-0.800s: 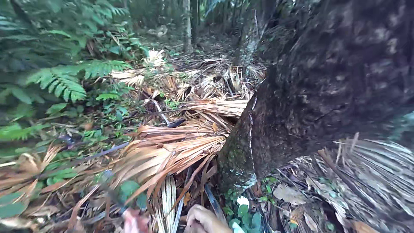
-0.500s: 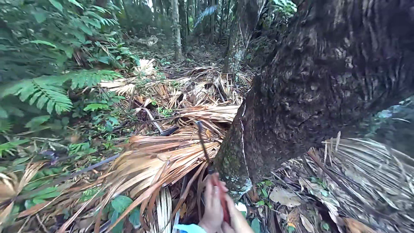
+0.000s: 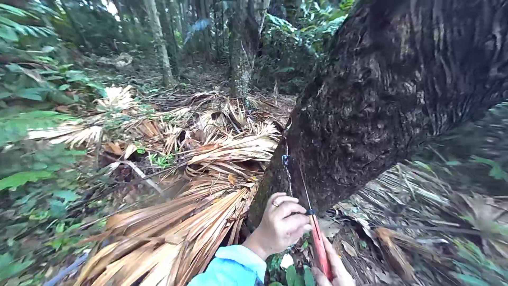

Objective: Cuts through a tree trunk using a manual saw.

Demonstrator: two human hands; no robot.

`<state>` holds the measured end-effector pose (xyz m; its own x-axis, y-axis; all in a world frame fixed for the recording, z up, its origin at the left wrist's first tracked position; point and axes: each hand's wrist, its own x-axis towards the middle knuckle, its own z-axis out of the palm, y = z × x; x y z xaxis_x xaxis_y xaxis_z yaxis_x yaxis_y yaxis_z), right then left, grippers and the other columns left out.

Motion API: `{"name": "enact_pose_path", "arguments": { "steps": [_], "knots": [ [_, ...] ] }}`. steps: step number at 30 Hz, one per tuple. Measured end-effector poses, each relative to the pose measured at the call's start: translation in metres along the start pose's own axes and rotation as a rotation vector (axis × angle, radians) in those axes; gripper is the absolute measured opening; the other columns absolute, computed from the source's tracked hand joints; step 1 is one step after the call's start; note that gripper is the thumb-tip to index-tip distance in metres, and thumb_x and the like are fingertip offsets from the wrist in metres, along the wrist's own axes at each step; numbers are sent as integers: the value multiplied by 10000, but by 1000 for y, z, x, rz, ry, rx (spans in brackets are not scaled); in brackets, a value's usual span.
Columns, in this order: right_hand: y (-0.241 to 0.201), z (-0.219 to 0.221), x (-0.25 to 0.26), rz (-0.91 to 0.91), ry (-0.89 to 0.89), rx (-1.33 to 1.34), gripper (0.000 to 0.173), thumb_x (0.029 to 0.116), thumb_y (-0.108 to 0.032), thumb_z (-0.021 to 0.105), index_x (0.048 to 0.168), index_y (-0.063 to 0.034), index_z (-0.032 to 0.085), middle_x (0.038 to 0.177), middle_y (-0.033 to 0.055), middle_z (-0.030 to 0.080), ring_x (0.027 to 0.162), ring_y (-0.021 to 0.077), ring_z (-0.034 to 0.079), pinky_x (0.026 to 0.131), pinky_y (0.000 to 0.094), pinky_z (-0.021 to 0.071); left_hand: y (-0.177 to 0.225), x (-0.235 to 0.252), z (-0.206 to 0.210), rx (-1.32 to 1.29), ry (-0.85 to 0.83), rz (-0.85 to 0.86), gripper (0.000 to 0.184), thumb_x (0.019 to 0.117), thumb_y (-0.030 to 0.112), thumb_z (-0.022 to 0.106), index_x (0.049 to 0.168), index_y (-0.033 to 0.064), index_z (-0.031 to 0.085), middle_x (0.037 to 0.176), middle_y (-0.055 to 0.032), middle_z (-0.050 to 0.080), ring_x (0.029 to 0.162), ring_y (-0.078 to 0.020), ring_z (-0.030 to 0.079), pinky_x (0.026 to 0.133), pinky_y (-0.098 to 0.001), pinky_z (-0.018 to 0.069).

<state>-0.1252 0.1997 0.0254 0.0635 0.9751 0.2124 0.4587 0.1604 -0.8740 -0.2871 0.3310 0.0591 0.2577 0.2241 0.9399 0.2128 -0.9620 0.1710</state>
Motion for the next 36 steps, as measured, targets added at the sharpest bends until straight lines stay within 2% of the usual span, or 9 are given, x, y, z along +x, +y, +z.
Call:
{"name": "enact_pose_path", "arguments": {
  "steps": [3, 6, 8, 10, 13, 19, 26, 33, 36],
  "knots": [
    [-17, 23, 9, -66, 84, -36, 694, 886, 23, 566, 1496, 200, 286, 1186, 336, 617, 891, 196, 672, 806, 350, 572, -15, 25, 7, -166, -104, 217, 462, 1024, 409, 591, 692, 91, 642, 935, -95, 738, 1097, -242, 685, 1087, -378, 476],
    [-38, 38, 11, -70, 161, -158, 511, 911, 2, 563, 1350, 231, 440, 1022, 302, 661, 839, 249, 683, 790, 401, 577, -24, 36, 17, -269, -285, 302, 573, 1047, 488, 428, 1009, 35, 778, 903, -129, 763, 955, -277, 735, 1039, -455, 497],
    [-49, 42, 8, -42, 167, -191, 405, 934, -7, 554, 1266, 219, 503, 1014, 294, 661, 861, 258, 680, 812, 401, 573, -24, 34, 23, -277, -325, 331, 668, 1024, 577, 381, 1079, 44, 779, 726, -92, 721, 709, -235, 696, 885, -435, 531],
    [-60, 43, 5, -6, 138, -190, 357, 948, -9, 529, 1239, 196, 522, 1014, 278, 649, 858, 241, 661, 797, 389, 565, -22, 34, 28, -282, -270, 366, 737, 999, 649, 326, 919, 62, 766, 577, -54, 628, 534, -206, 595, 666, -392, 493],
    [-74, 43, 6, 5, 88, -207, 383, 965, -17, 483, 1286, 192, 470, 917, 222, 603, 766, 219, 610, 722, 379, 541, -22, 38, 28, -313, -200, 381, 789, 989, 701, 241, 781, 88, 693, 522, -35, 565, 478, -192, 544, 575, -362, 461],
    [-107, 46, 8, -25, 25, -96, 466, 950, 2, 469, 1376, 182, 410, 1325, 350, 523, 1098, 242, 618, 945, 352, 518, -22, 43, 16, -468, -180, 342, 821, 984, 722, 201, 778, 81, 671, 532, -40, 570, 481, -181, 534, 557, -344, 448],
    [-104, 65, 9, 125, 81, -261, 497, 934, 46, 455, 1414, 167, 410, 1290, 364, 577, 1098, 402, 672, 909, 519, 563, -34, 34, 22, -555, -94, 403, 836, 954, 784, 260, 767, 76, 663, 538, -44, 555, 502, -176, 532, 573, -319, 460],
    [-83, 94, 11, 300, 187, -545, 394, 966, -9, 498, 1323, 143, 568, 1161, 396, 623, 876, 510, 711, 746, 593, 592, -49, 14, 32, -518, -41, 486, 778, 967, 769, 273, 760, 100, 614, 509, -27, 483, 488, -167, 487, 602, -308, 459],
    [-95, 90, 24, 581, 39, -551, 370, 1047, -63, 414, 1348, 68, 583, 1340, 354, 572, 1055, 499, 679, 908, 590, 547, -52, 9, 37, -448, -16, 509, 779, 957, 783, 279, 739, 109, 601, 504, -21, 481, 482, -166, 485, 584, -309, 449]
  ]
}}
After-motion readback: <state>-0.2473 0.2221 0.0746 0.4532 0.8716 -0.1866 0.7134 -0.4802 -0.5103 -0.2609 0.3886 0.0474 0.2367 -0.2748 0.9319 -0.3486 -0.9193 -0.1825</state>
